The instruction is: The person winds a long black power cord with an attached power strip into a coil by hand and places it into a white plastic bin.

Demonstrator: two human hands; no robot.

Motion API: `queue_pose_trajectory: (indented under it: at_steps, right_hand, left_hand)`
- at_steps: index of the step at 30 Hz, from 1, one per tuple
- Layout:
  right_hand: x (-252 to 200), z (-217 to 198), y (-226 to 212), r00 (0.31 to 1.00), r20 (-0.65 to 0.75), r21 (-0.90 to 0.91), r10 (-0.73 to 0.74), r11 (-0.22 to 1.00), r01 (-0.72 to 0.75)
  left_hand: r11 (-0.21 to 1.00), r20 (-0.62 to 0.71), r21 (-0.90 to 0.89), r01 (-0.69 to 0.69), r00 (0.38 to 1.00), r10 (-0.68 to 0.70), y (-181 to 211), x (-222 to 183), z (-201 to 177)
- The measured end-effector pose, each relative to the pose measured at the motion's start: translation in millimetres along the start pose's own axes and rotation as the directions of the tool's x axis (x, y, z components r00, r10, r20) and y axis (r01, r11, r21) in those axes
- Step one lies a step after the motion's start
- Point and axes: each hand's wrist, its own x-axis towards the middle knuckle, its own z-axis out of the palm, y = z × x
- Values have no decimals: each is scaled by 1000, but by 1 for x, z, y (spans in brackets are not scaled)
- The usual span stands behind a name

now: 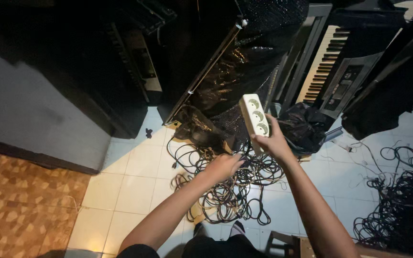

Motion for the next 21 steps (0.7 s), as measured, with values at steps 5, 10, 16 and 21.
queue_pose_trajectory:
  at_steps: [5,10,16,21]
  right_hand:
    - [-19,-9,-10,928,151,-585,-342,726,363]
    - [-36,-19,-12,887,381,-878,-262,200,436]
    - [-66,-19,-28,771,567,-783,-290,100,613]
    - [-95,-23,-53,644,622,-532,-446,363,765]
  left_hand:
    - [977,50,124,-173,985,168,20,11,-41]
    - [856,64,283,-432,899,433,37,18,-101]
    - [821,-9,277,-499,854,521,77,36,-169]
    - [820,-86,84,-566,816,572,67,60,-177]
